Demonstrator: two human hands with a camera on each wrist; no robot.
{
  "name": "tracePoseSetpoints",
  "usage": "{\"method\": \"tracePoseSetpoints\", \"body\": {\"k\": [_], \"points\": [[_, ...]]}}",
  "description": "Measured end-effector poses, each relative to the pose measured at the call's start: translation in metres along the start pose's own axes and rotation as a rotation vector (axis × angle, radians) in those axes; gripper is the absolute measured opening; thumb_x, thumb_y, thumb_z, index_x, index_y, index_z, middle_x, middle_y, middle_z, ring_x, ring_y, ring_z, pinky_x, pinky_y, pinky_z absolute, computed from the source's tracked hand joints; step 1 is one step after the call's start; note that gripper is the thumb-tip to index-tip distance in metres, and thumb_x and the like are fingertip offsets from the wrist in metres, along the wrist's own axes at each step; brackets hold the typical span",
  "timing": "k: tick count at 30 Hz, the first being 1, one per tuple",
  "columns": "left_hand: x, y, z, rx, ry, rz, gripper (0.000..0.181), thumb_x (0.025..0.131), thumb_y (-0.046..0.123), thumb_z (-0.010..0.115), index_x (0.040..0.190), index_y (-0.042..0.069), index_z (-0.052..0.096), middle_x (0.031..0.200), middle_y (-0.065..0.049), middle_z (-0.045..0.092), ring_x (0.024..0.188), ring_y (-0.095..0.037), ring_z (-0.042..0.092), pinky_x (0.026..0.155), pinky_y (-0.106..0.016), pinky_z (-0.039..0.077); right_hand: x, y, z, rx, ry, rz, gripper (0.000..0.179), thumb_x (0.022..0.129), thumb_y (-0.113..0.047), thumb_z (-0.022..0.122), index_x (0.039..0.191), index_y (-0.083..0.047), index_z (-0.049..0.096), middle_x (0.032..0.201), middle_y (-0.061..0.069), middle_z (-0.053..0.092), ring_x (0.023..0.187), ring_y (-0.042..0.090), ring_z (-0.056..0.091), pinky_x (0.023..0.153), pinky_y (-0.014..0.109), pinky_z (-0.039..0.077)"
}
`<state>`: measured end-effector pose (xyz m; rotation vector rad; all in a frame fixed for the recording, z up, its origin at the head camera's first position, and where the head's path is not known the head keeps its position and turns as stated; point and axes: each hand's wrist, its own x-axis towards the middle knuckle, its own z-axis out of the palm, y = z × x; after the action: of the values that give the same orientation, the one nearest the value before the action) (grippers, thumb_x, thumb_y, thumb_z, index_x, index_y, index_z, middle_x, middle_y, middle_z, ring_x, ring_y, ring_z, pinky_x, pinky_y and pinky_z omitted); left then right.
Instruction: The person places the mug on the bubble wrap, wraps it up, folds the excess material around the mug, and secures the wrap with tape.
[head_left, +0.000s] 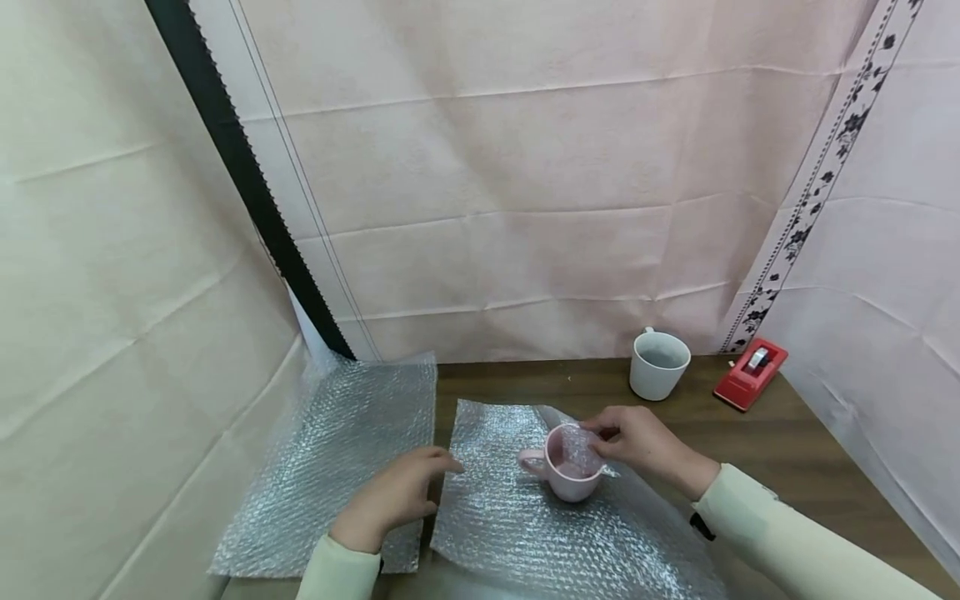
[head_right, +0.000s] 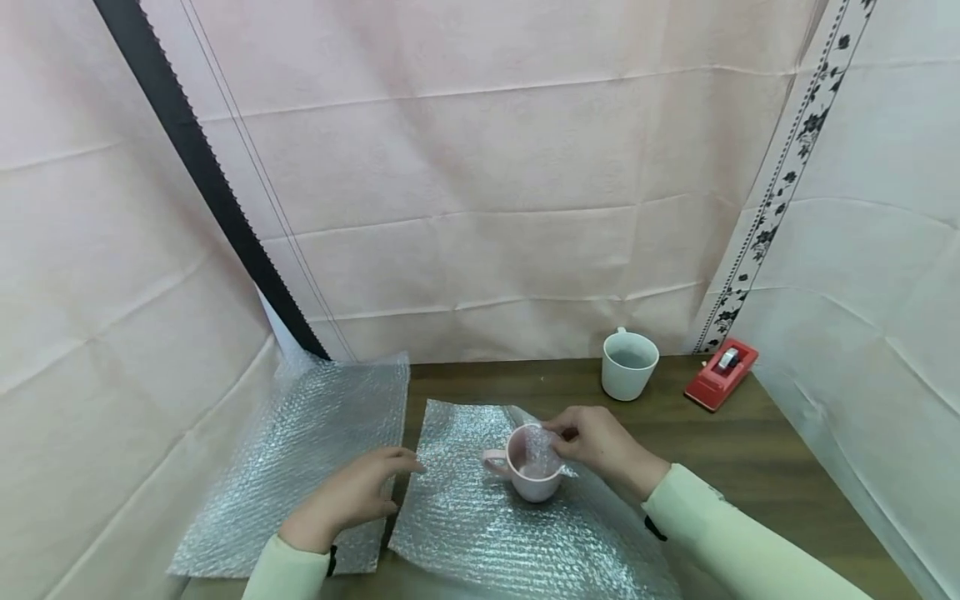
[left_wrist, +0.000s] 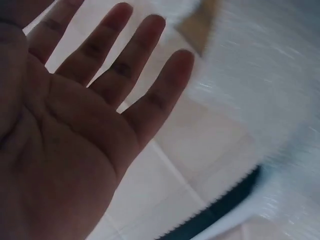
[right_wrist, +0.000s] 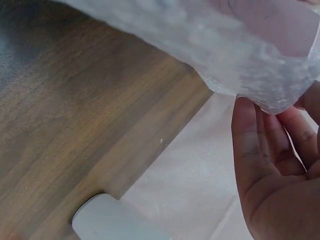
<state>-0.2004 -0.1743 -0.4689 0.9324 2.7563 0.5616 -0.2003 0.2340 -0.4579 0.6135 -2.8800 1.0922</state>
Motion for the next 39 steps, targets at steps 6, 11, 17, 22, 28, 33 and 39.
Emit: {"method": "tracePoseSetpoints", "body": {"k": [6,11,17,22,28,33,39], "points": [[-0.011,-0.026,0.017,0.068,0.062,0.024,0.070,0.077,-0.012,0.093,0.138,0.020,0.081,0.164,-0.014,0.065,0.147,-0.046,0.064,0.114,-0.073,0.057,0.000,0.002,-0.001,-0.005,-0.006,0.003,0.027,0.097,-0.008,0.087,0.123,-0.005,0.087,0.109,0.003,0.086,0.088,0.001,0.066,0.075,0.022,0.061],[-0.013,-0.031,0.026,0.052,0.041,0.052,0.067,0.074,0.011,0.105,0.135,0.028,0.083,0.169,-0.016,0.060,0.157,-0.054,0.053,0.115,-0.085,0.049,0.002,0.004,-0.003,0.013,-0.037,0.037,0.027,0.098,-0.010,0.087,0.125,-0.007,0.086,0.108,0.002,0.084,0.085,0.005,0.065,0.072,0.022,0.060],[-0.010,-0.027,0.027,0.016,0.006,0.038,0.040,0.083,0.017,0.101,0.119,0.030,0.089,0.168,-0.017,0.061,0.159,-0.056,0.050,0.119,-0.084,0.046,0.003,0.002,-0.006,0.035,-0.060,0.055,0.028,0.098,-0.009,0.087,0.125,-0.007,0.086,0.111,0.003,0.084,0.087,0.007,0.068,0.073,0.022,0.061],[-0.005,-0.023,0.023,0.021,0.037,0.076,0.024,0.089,0.014,0.096,0.109,0.026,0.092,0.163,-0.015,0.066,0.151,-0.044,0.062,0.120,-0.067,0.055,0.004,0.000,-0.009,0.038,-0.092,0.060,0.031,0.095,-0.008,0.088,0.126,-0.006,0.085,0.111,0.004,0.085,0.090,0.007,0.070,0.075,0.023,0.061],[0.006,-0.011,0.018,-0.055,0.136,0.063,0.009,0.094,0.027,0.094,0.101,0.022,0.090,0.171,-0.015,0.058,0.161,-0.051,0.050,0.128,-0.073,0.046,0.005,-0.004,-0.016,0.057,-0.144,0.101,0.037,0.092,-0.009,0.090,0.129,-0.007,0.084,0.119,0.007,0.086,0.103,0.017,0.077,0.087,0.035,0.069],[0.021,0.004,0.014,-0.070,0.226,0.072,0.011,0.100,0.033,0.089,0.107,0.025,0.087,0.178,-0.010,0.051,0.169,-0.049,0.040,0.130,-0.074,0.043,0.005,-0.005,-0.019,0.080,-0.169,0.107,0.040,0.092,-0.007,0.089,0.131,-0.006,0.083,0.124,0.010,0.085,0.107,0.021,0.079,0.088,0.037,0.069],[0.045,0.032,0.004,-0.102,0.280,0.126,0.014,0.106,0.036,0.082,0.113,0.025,0.084,0.177,-0.006,0.052,0.170,-0.045,0.038,0.129,-0.076,0.043,0.005,-0.005,-0.020,0.106,-0.189,0.092,0.041,0.092,-0.008,0.088,0.132,-0.005,0.081,0.125,0.012,0.084,0.109,0.025,0.079,0.088,0.032,0.067]]}}
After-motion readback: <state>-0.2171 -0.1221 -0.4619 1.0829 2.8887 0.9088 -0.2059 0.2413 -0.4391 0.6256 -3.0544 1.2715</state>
